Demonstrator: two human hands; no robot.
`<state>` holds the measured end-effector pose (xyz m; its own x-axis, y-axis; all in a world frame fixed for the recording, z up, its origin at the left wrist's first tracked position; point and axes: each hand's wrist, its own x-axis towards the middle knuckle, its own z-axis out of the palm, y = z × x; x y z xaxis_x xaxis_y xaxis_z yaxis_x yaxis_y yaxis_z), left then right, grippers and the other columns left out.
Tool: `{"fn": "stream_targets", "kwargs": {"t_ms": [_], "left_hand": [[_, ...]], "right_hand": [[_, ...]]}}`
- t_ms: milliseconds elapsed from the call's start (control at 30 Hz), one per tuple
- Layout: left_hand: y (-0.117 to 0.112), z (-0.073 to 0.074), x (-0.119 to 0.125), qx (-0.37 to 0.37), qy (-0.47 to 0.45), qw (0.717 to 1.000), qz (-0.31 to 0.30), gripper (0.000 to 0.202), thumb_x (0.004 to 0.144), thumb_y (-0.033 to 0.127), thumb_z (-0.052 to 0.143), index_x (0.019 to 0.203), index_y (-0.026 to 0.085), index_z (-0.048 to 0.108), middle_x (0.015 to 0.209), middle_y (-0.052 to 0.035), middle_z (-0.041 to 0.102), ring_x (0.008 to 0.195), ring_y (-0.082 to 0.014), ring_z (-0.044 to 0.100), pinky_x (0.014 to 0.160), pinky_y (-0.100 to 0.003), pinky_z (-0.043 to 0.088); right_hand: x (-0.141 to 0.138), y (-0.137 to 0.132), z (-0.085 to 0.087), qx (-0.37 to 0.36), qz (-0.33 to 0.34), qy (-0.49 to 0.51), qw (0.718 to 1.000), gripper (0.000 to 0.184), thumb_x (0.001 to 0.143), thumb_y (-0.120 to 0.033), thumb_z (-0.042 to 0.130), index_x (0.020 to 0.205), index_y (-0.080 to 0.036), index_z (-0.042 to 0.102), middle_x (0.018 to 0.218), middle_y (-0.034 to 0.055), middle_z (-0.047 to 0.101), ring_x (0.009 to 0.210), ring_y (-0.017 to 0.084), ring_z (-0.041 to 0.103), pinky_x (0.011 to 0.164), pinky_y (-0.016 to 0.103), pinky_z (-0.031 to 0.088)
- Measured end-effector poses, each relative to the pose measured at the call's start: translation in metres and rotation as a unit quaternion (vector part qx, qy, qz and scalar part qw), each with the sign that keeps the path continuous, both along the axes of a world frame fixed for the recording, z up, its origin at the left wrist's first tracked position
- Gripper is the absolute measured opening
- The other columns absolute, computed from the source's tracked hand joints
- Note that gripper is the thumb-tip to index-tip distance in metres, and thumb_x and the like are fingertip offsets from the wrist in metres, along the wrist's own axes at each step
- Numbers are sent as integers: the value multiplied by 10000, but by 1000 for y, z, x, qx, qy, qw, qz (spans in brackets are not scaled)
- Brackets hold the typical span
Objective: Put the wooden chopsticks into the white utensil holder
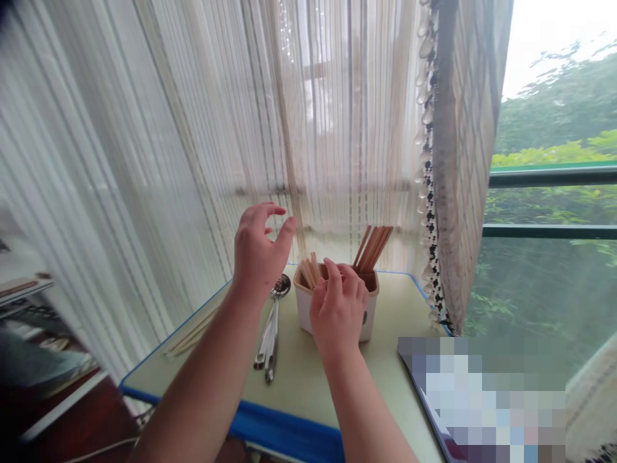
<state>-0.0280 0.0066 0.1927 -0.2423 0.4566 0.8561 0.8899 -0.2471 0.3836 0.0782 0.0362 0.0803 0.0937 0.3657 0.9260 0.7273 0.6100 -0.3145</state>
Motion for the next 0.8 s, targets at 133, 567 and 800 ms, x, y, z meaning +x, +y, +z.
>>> {"fn": "stream_targets", "kwargs": {"t_ms": [133, 567, 800], "left_hand": [[-11, -49, -37, 28, -43, 994, 98, 205, 868, 277, 411, 1034, 187, 491, 1208, -115, 489, 1165, -208, 430, 942, -359, 393], [15, -191, -112, -305, -70, 877, 364, 397, 863, 150, 321, 1216, 125, 501, 1329, -175, 434, 1274, -312, 312, 989, -480, 296], [16, -190, -114, -373, -87, 853, 355, 353, 859, 114, 306, 1034, 147, 610, 1116, -156, 575, 1034, -273, 504, 835, -409, 383]], "right_hand": [[-14, -11, -14, 91, 78, -11, 993, 330, 808, -169, 492, 1137, -190, 506, 1089, 120, 520, 1039, 227, 481, 892, 394, 383], [-56, 1, -65, -186, 356, -234, 885, 262, 910, -260, 331, 1040, -206, 552, 1022, 77, 573, 871, 184, 575, 779, 328, 474], [-52, 1, -65, -243, 353, -176, 886, 259, 906, -323, 342, 1043, -221, 536, 1018, 61, 575, 793, 163, 583, 757, 321, 471]]}}
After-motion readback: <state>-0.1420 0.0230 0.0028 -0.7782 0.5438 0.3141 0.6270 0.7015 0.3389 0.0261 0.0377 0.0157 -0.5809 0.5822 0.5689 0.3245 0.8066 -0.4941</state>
